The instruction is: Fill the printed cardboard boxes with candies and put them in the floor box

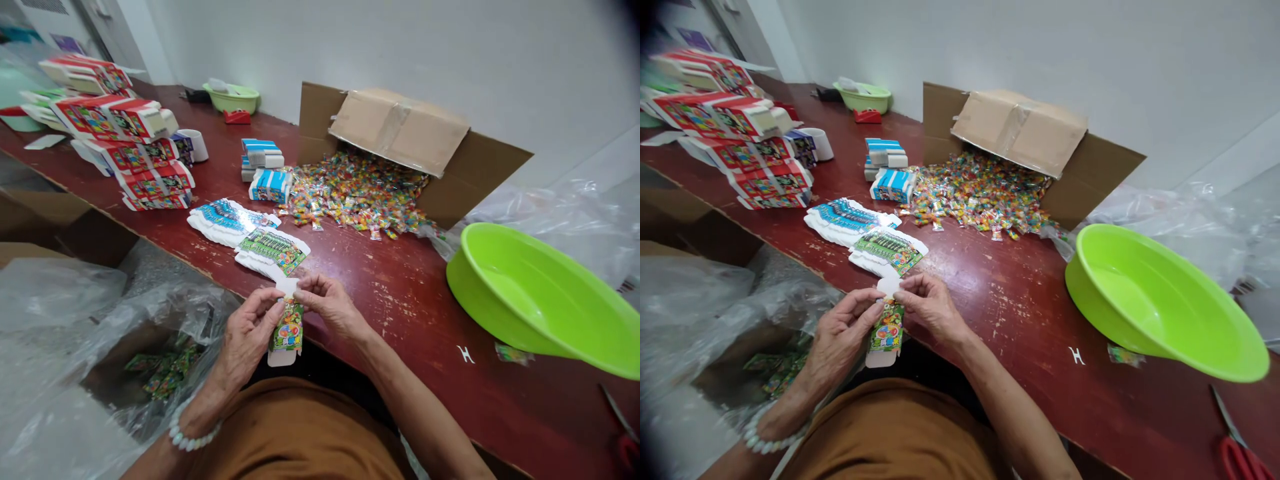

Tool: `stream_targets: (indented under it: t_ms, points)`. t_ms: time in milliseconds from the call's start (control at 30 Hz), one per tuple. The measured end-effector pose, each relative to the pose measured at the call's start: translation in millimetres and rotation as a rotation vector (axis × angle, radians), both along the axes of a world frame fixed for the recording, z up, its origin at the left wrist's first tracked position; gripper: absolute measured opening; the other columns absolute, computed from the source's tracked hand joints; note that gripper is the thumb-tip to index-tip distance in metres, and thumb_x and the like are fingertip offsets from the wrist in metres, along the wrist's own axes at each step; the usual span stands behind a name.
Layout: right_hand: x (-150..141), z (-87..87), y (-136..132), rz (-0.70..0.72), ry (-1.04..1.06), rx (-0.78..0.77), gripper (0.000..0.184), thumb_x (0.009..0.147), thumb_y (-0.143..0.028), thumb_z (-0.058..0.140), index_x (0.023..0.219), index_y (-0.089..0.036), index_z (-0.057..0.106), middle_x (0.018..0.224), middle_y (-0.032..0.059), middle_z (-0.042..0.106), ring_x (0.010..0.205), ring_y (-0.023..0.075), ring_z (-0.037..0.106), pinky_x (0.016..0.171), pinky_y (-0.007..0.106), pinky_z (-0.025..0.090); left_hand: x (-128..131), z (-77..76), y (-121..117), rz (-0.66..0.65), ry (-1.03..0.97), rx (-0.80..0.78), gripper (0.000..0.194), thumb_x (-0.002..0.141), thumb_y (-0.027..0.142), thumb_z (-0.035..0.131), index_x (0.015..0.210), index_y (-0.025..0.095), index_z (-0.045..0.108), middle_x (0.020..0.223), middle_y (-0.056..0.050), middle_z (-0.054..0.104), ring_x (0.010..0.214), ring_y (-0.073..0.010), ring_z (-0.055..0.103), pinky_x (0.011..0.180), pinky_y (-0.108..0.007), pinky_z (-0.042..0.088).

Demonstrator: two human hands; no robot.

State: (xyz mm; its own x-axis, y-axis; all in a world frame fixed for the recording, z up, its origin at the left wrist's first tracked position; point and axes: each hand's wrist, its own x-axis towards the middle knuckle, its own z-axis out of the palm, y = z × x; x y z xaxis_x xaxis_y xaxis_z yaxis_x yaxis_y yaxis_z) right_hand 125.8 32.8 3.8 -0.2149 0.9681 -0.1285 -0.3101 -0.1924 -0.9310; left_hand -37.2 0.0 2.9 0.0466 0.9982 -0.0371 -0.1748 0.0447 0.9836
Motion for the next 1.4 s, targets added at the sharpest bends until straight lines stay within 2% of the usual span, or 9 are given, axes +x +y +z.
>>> stream_targets:
  t_ms: [233, 367, 433, 533, 700, 933, 1067, 1233, 1400]
  points:
    - [1, -5.0, 0, -0.043, -0.280, 0.361, 0.017, 0.080, -0.036, 0.076, 0.079, -0.019, 0.072, 0.077, 0.0017, 0.070, 0.071, 0.0146, 0.061, 0.068, 0.027, 0.048, 1, 3.7, -2, 0.066, -0.047, -0.052, 0.048, 0.071, 0.041, 0.086, 0.102, 0.023, 0.054, 0.085, 0.003, 0.073, 0.071, -0.0145, 0.070, 0.065, -0.024, 0.057]
    - [0, -5.4, -10, -0.098, -0.256, 0.333, 0.022, 0.082, -0.042, 0.075, 0.082, -0.021, 0.069, 0.078, 0.0014, 0.068, 0.060, 0.0134, 0.060, 0.058, 0.027, 0.047, 4, 9.4, -6, -0.079, -0.215, -0.281, 0.060, 0.071, 0.055, 0.083, 0.109, 0.023, 0.051, 0.085, 0.000, 0.075, 0.065, -0.0168, 0.072, 0.060, -0.026, 0.057]
    - [1, -2.5, -14, -0.014, -0.286, 0.315, 0.025, 0.085, -0.046, 0.072, 0.087, -0.021, 0.070, 0.081, 0.0017, 0.068, 0.052, 0.0111, 0.059, 0.050, 0.025, 0.045, 7, 10.7, -8, -0.213, -0.249, -0.426, 0.059, 0.077, 0.068, 0.071, 0.103, 0.017, 0.057, 0.078, -0.004, 0.073, 0.056, -0.0179, 0.070, 0.053, -0.027, 0.055]
    - [2, 3.0, -16, 0.121, -0.282, 0.280, 0.030, 0.087, -0.050, 0.069, 0.087, -0.020, 0.068, 0.080, 0.0021, 0.070, 0.053, 0.0120, 0.063, 0.048, 0.024, 0.047, 9, 9.3, -8, -0.219, -0.250, -0.533, 0.059, 0.085, 0.073, 0.057, 0.097, 0.016, 0.060, 0.067, -0.003, 0.069, 0.043, -0.0168, 0.064, 0.044, -0.027, 0.051]
    - [1, 10.7, -4, 0.110, -0.203, 0.123, 0.027, 0.075, -0.041, 0.080, 0.078, -0.018, 0.066, 0.076, 0.0008, 0.074, 0.050, 0.0106, 0.061, 0.049, 0.023, 0.048, 10, 3.0, -3, -0.233, -0.179, -0.398, 0.063, 0.087, 0.077, 0.047, 0.089, 0.016, 0.064, 0.062, -0.002, 0.067, 0.040, -0.0136, 0.059, 0.041, -0.023, 0.047]
    - [5, 15.7, 3, 0.105, -0.212, 0.106, 0.021, 0.071, -0.033, 0.080, 0.079, -0.015, 0.073, 0.072, 0.0019, 0.074, 0.058, 0.0117, 0.063, 0.058, 0.024, 0.051, 4, -2.9, 2, -0.311, -0.084, -0.290, 0.074, 0.085, 0.082, 0.043, 0.069, 0.014, 0.067, 0.060, -0.005, 0.066, 0.040, -0.0114, 0.057, 0.041, -0.021, 0.044]
    - [5, 12.6, -2, 0.156, -0.241, 0.149, 0.022, 0.078, -0.038, 0.075, 0.084, -0.016, 0.072, 0.076, 0.0027, 0.073, 0.058, 0.0129, 0.064, 0.057, 0.026, 0.052, 2, -5.0, 3, -0.305, -0.106, -0.314, 0.070, 0.083, 0.080, 0.051, 0.092, 0.014, 0.074, 0.058, -0.005, 0.067, 0.038, -0.0123, 0.057, 0.039, -0.020, 0.041]
    - [9, 17.1, -5, 0.337, -0.352, 0.344, 0.028, 0.096, -0.042, 0.058, 0.083, -0.019, 0.067, 0.109, 0.0071, 0.073, 0.071, 0.0138, 0.066, 0.069, 0.030, 0.055, 5, -10.2, 6, -0.224, -0.129, -0.372, 0.074, 0.085, 0.077, 0.052, 0.131, 0.019, 0.062, 0.057, 0.000, 0.065, 0.035, -0.0130, 0.055, 0.034, -0.019, 0.037]
    - [17, 15.6, 44, 0.406, -0.685, 0.668, 0.025, 0.098, -0.033, 0.058, 0.080, -0.020, 0.069, 0.092, 0.0047, 0.071, 0.088, 0.0176, 0.065, 0.081, 0.030, 0.051, 7, -18.6, 3, -0.149, -0.142, -0.389, 0.068, 0.082, 0.070, 0.063, 0.131, 0.024, 0.052, 0.068, 0.001, 0.069, 0.042, -0.0144, 0.060, 0.043, -0.022, 0.043]
